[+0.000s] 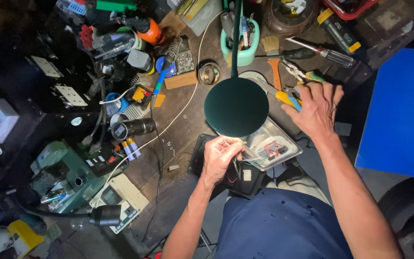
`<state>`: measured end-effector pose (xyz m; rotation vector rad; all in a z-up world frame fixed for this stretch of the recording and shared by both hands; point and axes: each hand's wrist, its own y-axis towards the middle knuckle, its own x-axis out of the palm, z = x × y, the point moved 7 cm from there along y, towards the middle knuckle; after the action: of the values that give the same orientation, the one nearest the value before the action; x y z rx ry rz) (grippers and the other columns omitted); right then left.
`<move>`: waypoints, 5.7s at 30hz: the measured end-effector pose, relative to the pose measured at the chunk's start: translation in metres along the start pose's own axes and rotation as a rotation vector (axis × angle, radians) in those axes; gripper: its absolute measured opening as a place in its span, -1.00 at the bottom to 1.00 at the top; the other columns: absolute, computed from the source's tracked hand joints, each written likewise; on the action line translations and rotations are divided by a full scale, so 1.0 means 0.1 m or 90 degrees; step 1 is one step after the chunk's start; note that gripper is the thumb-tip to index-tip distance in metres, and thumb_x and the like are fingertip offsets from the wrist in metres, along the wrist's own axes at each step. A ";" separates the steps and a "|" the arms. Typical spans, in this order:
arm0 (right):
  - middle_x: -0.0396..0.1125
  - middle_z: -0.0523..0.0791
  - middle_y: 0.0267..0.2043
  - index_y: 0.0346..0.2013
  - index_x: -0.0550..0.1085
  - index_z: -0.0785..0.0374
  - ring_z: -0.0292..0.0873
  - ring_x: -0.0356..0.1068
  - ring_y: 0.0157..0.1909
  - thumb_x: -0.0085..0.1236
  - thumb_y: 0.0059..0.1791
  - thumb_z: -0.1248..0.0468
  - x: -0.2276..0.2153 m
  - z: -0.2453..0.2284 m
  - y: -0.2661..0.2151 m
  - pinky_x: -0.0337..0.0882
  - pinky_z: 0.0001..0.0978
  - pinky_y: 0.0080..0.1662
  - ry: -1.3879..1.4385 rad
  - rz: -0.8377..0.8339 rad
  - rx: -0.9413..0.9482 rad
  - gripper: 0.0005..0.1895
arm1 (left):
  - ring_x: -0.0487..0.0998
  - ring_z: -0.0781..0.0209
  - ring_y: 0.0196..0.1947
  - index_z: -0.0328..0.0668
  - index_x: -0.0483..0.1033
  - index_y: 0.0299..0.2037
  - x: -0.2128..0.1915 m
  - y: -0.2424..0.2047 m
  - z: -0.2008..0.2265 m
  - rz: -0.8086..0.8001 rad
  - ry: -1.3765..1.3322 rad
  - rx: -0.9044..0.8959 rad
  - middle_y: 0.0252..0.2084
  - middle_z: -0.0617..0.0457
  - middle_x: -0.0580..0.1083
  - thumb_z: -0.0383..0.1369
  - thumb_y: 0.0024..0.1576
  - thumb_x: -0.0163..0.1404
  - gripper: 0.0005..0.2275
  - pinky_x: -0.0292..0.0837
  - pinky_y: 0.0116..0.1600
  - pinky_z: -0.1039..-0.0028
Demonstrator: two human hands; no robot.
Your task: The person strips the insulation from wires using wire strippers, twists the exposed ends together, and secures them with a green heat-shrink tube. They then use a soldering iron to solder the wire connections inside a small metal box.
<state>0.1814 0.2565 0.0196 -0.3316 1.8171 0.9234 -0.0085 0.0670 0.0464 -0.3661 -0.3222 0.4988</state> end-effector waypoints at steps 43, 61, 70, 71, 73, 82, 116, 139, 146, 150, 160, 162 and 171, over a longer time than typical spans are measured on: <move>0.09 -0.23 -0.52 -0.47 0.43 0.15 -0.31 0.24 -0.68 0.00 -0.11 0.36 0.87 -1.42 -0.38 0.34 -0.43 -0.55 -0.271 -0.152 -0.317 -0.93 | 0.70 0.08 -0.29 -0.45 0.53 -0.08 -0.36 -0.18 -0.56 0.024 -0.304 -0.012 -0.21 -0.28 0.60 -0.44 0.17 0.09 -0.80 0.61 -0.13 0.52; 0.42 0.03 -0.67 -0.17 0.50 0.42 -0.17 0.45 -0.67 0.04 0.08 0.42 -0.02 -1.22 -0.50 0.47 -0.39 -0.46 0.786 -0.339 0.420 -0.88 | 0.69 0.07 -0.27 -0.50 0.54 -0.05 -0.24 -0.20 -0.46 -0.008 -0.231 0.034 -0.20 -0.29 0.60 -0.49 0.16 0.09 -0.79 0.62 -0.04 0.35; 0.30 -0.15 -0.51 -0.35 0.59 0.14 -0.10 0.42 -0.44 0.22 0.00 0.34 -0.26 -1.05 -0.59 0.48 -0.38 -0.28 0.273 -0.115 0.144 -0.95 | 0.59 0.34 -0.32 -0.18 0.66 -0.03 -0.28 -0.06 -0.16 -0.088 0.041 0.025 -0.37 -0.07 0.61 -0.29 0.13 0.21 -0.75 0.58 -0.12 0.41; 0.29 -0.14 -0.52 -0.36 0.57 0.14 -0.08 0.43 -0.45 0.22 -0.01 0.33 -0.28 -1.06 -0.57 0.48 -0.36 -0.31 0.249 -0.104 0.133 -0.96 | 0.64 0.17 -0.31 -0.04 0.67 -0.04 -0.29 0.00 -0.07 -0.092 0.128 0.026 -0.31 -0.06 0.63 -0.22 0.16 0.14 -0.77 0.58 -0.10 0.30; 0.28 -0.13 -0.52 -0.38 0.55 0.13 -0.06 0.43 -0.46 0.22 -0.02 0.32 -0.30 -1.06 -0.57 0.49 -0.35 -0.33 0.226 -0.093 0.123 -0.96 | 0.69 0.00 -0.29 0.10 0.68 -0.04 -0.24 0.16 0.05 -0.095 0.217 0.027 -0.25 -0.06 0.65 -0.14 0.20 0.07 -0.78 0.57 -0.07 0.20; 0.24 -0.23 -0.54 -0.39 0.57 0.09 -0.14 0.40 -0.53 0.26 -0.01 0.29 -0.58 -0.94 -0.48 0.45 -0.40 -0.43 0.118 -0.042 0.106 -0.94 | 0.68 -0.05 -0.32 -0.14 0.70 -0.39 0.31 0.90 -0.23 0.000 0.818 -0.015 -0.51 0.01 0.58 -0.37 0.07 -0.02 -0.81 0.54 -0.12 0.20; 0.20 -0.19 -0.49 -0.42 0.41 0.07 -0.06 0.37 -0.58 0.12 -0.08 0.21 0.76 -2.50 0.31 0.31 -0.16 -0.53 0.183 -0.198 -0.286 -0.93 | 0.56 0.34 -0.46 -0.21 0.59 -0.41 -1.39 -1.28 -0.10 0.440 0.163 0.007 -0.51 0.06 0.59 -0.48 -0.02 0.25 -0.91 0.51 -0.23 0.51; 0.55 -0.01 -0.23 -0.18 0.57 0.36 -0.09 0.62 -0.24 0.29 -0.09 0.35 -1.18 -1.77 -0.86 0.60 -0.33 -0.16 0.643 -0.323 0.124 -0.79 | 0.41 0.47 -0.47 -0.15 0.43 -0.21 -0.11 -1.24 0.05 -0.051 0.086 -0.070 -0.42 0.16 0.51 -0.35 0.23 0.08 -0.89 0.25 -0.36 0.61; 0.58 -0.09 -0.31 -0.33 0.62 0.29 -0.22 0.58 -0.29 0.29 -0.09 0.34 -1.09 -1.63 -0.95 0.54 -0.48 -0.13 0.590 -0.307 0.268 -0.92 | 0.57 0.34 -0.47 -0.21 0.45 -0.25 -0.09 -1.03 0.01 -0.038 0.086 -0.056 -0.45 0.03 0.55 -0.44 0.17 0.08 -0.93 0.48 -0.32 0.56; 0.51 0.02 -0.56 -0.27 0.59 0.42 -0.25 0.49 -0.55 0.21 -0.05 0.50 -0.95 -1.18 -1.21 0.55 -0.41 -0.42 0.644 -0.186 0.519 -0.92 | 0.62 0.10 -0.32 -0.37 0.50 0.01 -0.34 -0.75 -0.31 0.079 0.101 -0.028 -0.30 -0.23 0.61 -0.38 0.10 0.21 -0.68 0.55 -0.18 0.38; 0.42 -0.10 -0.57 -0.34 0.67 0.29 -0.30 0.36 -0.59 0.24 -0.10 0.59 -0.89 -1.26 -0.55 0.44 -0.42 -0.45 0.546 -0.122 0.313 -0.81 | 0.69 0.22 -0.29 -0.26 0.59 -0.06 0.00 -0.49 -0.50 -0.015 0.036 -0.075 -0.26 -0.20 0.63 -0.51 0.16 0.10 -0.83 0.60 -0.14 0.50; 0.45 -0.08 -0.52 -0.33 0.67 0.29 -0.30 0.41 -0.53 0.25 -0.10 0.57 -0.77 -1.24 -0.57 0.47 -0.43 -0.42 0.577 -0.111 0.340 -0.83 | 0.70 0.24 -0.31 -0.25 0.64 -0.12 0.01 -0.47 -0.51 -0.025 0.018 -0.053 -0.29 -0.17 0.64 -0.56 0.14 0.09 -0.85 0.62 -0.18 0.52; 0.48 -0.01 -0.32 -0.17 0.63 0.37 -0.12 0.49 -0.41 0.32 -0.06 0.47 -0.86 -1.41 -0.57 0.53 -0.35 -0.35 0.454 -0.095 0.156 -0.83 | 0.67 0.19 -0.45 -0.07 0.63 -0.27 0.11 -0.36 -0.48 -0.056 0.286 0.175 -0.44 0.09 0.59 -0.48 0.09 0.14 -0.92 0.59 -0.34 0.48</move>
<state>0.1585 0.1007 0.0956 -0.6914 2.4808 0.4888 0.0340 0.0313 0.0207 -0.1874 0.1643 0.3562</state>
